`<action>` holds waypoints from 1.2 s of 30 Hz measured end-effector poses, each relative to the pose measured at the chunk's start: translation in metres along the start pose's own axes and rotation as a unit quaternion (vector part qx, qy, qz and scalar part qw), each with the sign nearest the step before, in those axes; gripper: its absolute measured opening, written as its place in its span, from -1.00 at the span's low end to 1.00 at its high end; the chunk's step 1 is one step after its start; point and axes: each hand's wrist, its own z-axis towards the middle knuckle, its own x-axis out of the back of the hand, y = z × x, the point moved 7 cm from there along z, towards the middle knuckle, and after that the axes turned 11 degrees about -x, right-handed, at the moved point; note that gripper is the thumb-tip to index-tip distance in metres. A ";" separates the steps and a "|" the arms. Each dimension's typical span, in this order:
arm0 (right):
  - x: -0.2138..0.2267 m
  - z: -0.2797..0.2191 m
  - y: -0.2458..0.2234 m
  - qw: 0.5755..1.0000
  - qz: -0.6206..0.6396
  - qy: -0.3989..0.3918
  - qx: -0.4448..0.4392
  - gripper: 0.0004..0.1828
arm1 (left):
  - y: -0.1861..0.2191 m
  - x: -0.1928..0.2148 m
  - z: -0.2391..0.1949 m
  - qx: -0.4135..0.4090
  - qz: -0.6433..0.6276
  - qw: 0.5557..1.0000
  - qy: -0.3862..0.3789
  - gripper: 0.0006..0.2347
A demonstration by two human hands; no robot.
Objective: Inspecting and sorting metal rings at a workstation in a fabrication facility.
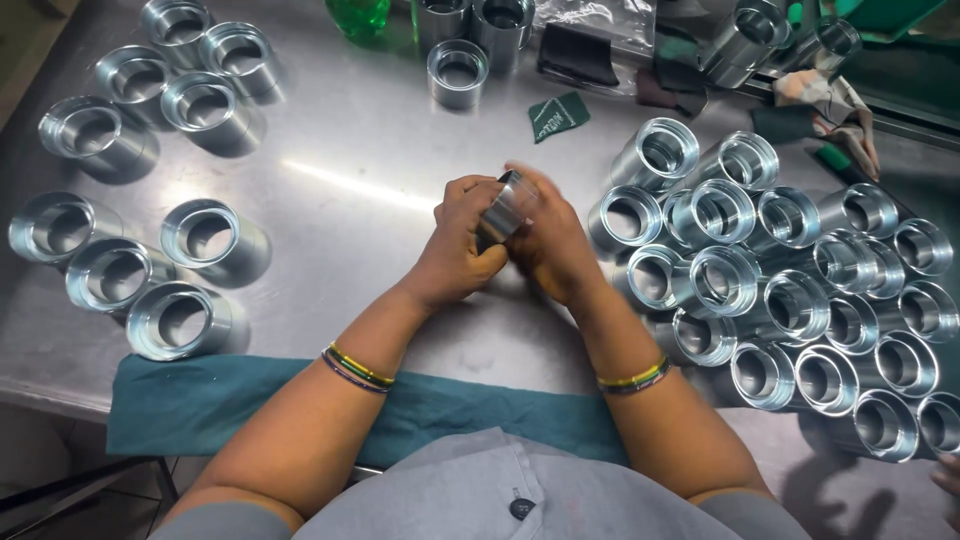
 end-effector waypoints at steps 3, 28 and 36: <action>-0.022 -0.004 0.042 0.775 0.511 -0.118 -0.354 -0.39 | 0.011 -0.002 0.005 0.022 0.044 0.998 -0.048 -0.46; -0.001 0.001 0.076 0.916 0.256 -0.057 -0.302 -0.64 | -0.047 -0.004 -0.005 0.319 -0.648 0.645 0.250 -0.64; 0.001 -0.071 0.001 0.979 0.034 -0.096 -0.174 -0.74 | -0.005 0.089 0.006 0.016 0.317 0.945 0.082 -0.69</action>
